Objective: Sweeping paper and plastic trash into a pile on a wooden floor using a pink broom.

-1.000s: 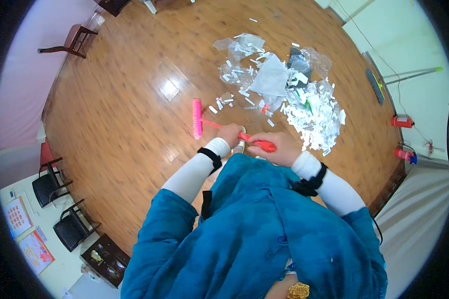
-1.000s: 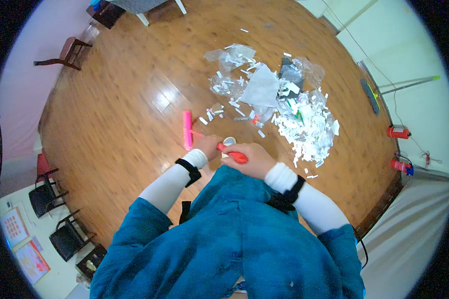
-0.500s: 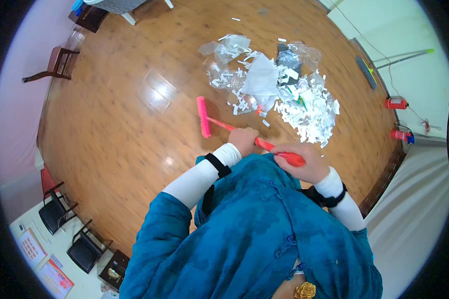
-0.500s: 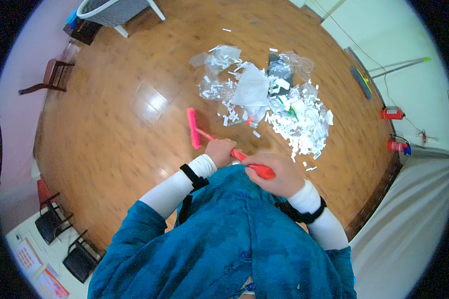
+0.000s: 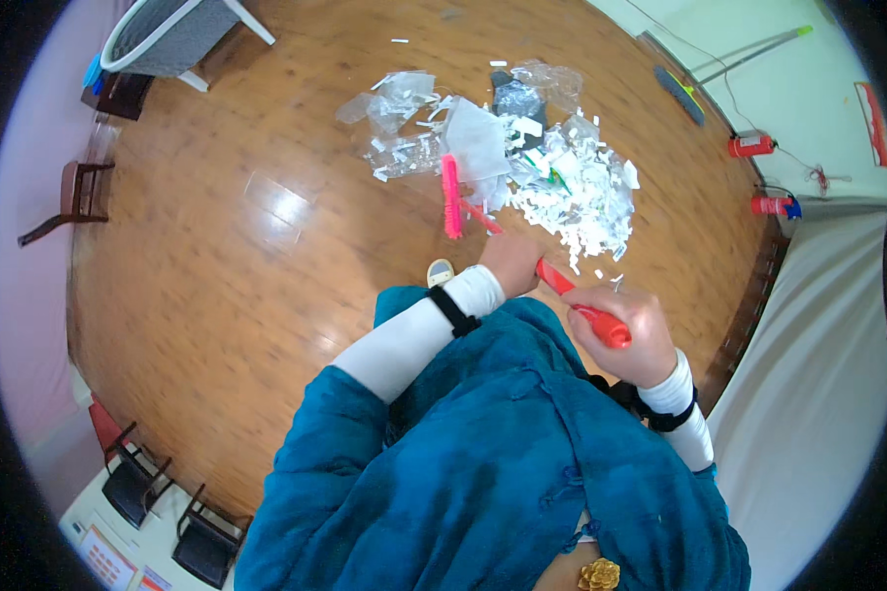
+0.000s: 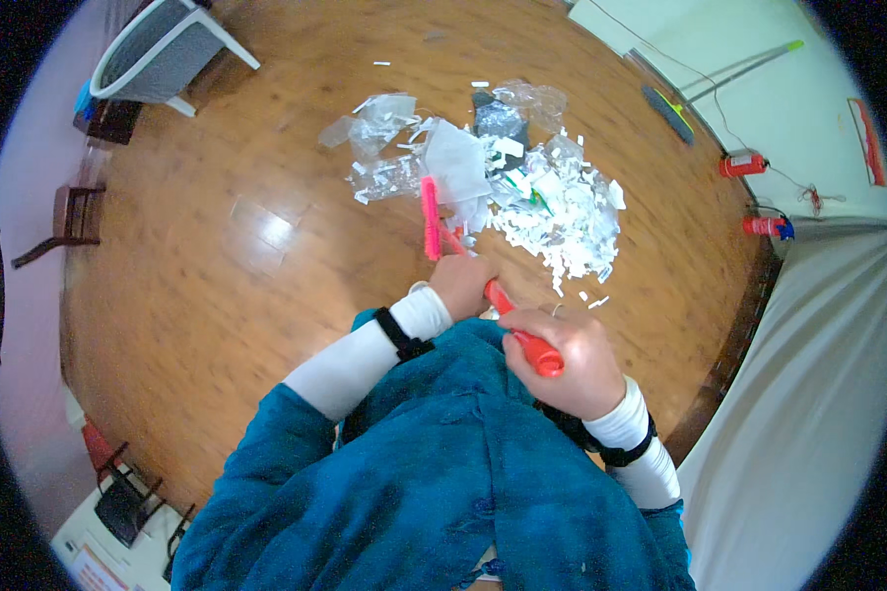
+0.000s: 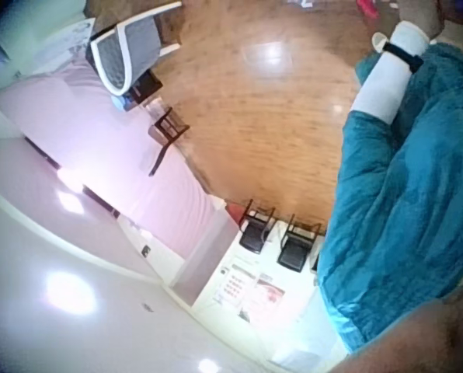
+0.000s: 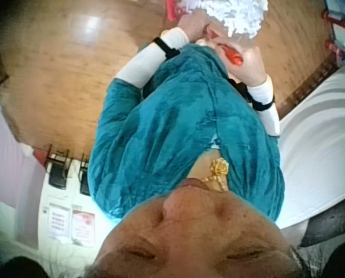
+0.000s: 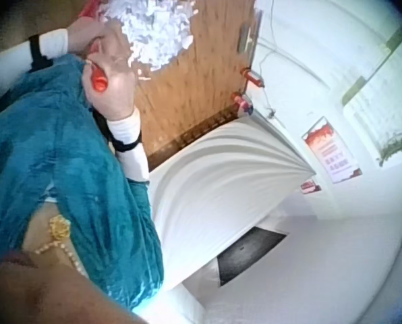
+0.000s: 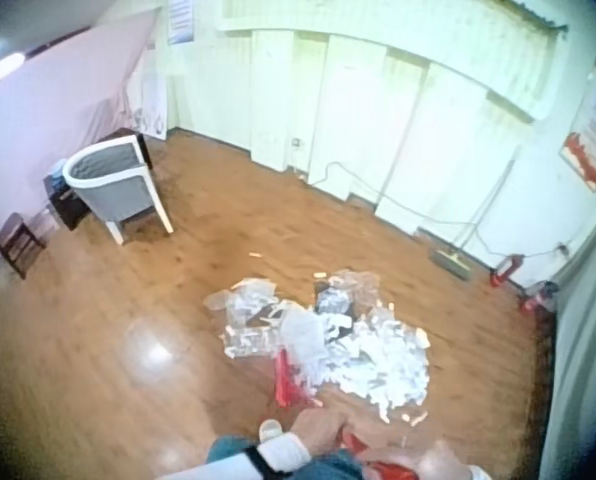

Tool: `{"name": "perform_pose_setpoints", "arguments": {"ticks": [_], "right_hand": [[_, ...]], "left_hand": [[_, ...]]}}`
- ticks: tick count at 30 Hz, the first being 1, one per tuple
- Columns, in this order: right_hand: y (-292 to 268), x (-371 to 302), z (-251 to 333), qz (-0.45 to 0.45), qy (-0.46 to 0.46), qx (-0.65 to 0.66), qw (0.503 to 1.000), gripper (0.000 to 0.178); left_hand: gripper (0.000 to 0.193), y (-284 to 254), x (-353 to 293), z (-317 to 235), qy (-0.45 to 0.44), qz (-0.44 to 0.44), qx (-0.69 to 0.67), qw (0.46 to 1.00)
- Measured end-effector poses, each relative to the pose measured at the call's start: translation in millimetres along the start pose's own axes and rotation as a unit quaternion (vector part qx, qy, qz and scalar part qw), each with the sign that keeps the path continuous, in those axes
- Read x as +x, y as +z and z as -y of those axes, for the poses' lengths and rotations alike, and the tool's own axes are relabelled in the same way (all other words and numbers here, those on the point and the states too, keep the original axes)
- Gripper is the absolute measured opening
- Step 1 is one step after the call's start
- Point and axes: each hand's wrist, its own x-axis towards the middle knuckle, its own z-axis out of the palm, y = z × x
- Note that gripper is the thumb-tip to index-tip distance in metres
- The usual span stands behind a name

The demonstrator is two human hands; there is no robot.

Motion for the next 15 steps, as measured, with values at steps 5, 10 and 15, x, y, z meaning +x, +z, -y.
{"name": "perform_pose_setpoints", "arguments": {"ticks": [5,10,15], "right_hand": [[11.7,0.5,-45.8,-0.004,-0.009,0.083,0.996,0.017],[1.2,10.5,-109.3,-0.002,0.028,0.144,0.989,0.019],[-47.3,5.7,-141.9,-0.061,0.018,0.035,0.997,0.018]], "left_hand": [[0.021,8.3,1.9,12.8,-0.038,0.018,0.010,0.999],[0.024,35.5,50.5,28.6,-0.047,0.045,0.063,0.996],[0.022,74.7,128.7,-9.4,-0.019,0.028,-0.004,0.999]]}}
